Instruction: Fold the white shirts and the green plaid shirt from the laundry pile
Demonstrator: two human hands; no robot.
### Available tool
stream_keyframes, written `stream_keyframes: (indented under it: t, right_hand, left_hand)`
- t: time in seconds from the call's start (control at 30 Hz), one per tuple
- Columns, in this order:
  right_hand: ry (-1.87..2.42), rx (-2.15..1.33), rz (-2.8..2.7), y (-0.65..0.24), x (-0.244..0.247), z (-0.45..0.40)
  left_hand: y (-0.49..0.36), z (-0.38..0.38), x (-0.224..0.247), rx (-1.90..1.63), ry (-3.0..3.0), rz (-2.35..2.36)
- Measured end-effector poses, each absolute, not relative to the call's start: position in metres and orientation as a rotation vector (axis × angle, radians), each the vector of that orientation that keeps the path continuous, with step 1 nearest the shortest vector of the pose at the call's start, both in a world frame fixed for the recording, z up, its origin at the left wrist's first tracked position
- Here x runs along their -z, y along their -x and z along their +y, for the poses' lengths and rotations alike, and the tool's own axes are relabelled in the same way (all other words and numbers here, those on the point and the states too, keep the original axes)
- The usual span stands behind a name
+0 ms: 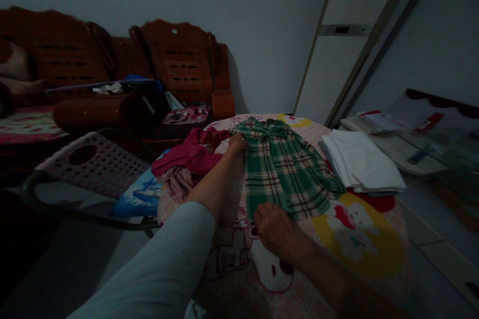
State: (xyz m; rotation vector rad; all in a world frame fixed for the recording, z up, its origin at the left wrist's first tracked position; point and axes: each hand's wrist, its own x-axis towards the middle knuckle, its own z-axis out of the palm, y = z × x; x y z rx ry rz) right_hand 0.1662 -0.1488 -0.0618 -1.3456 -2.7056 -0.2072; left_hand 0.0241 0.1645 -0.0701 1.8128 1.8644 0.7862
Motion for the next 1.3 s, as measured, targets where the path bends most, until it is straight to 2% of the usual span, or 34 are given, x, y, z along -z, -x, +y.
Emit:
stream_keyframes:
  t: [0.17, 0.33, 0.67, 1.0, 1.3]
  right_hand:
    - [1.319, 0.281, -2.643, -0.166, 0.069, -0.142]
    - [1.313, 0.293, -2.612, -0.167, 0.076, -0.138]
    - [1.085, 0.062, -2.704, -0.161, 0.062, -0.141]
    - [0.897, 0.011, -2.851, -0.111, 0.045, -0.152]
    - [0.839, -0.046, -2.869, -0.086, 0.057, -0.154]
  left_hand:
    - [-0.028, 0.166, 0.069, -0.743, -1.797, 1.850]
    - [-0.035, 0.165, 0.071, -0.843, -1.819, 1.725]
    - [-0.014, 0.151, 0.069, -0.986, -1.764, 1.685]
    - [0.037, 0.131, 0.058, -0.896, -1.852, 1.800]
    - [0.043, 0.126, 0.056, -0.774, -1.936, 1.893]
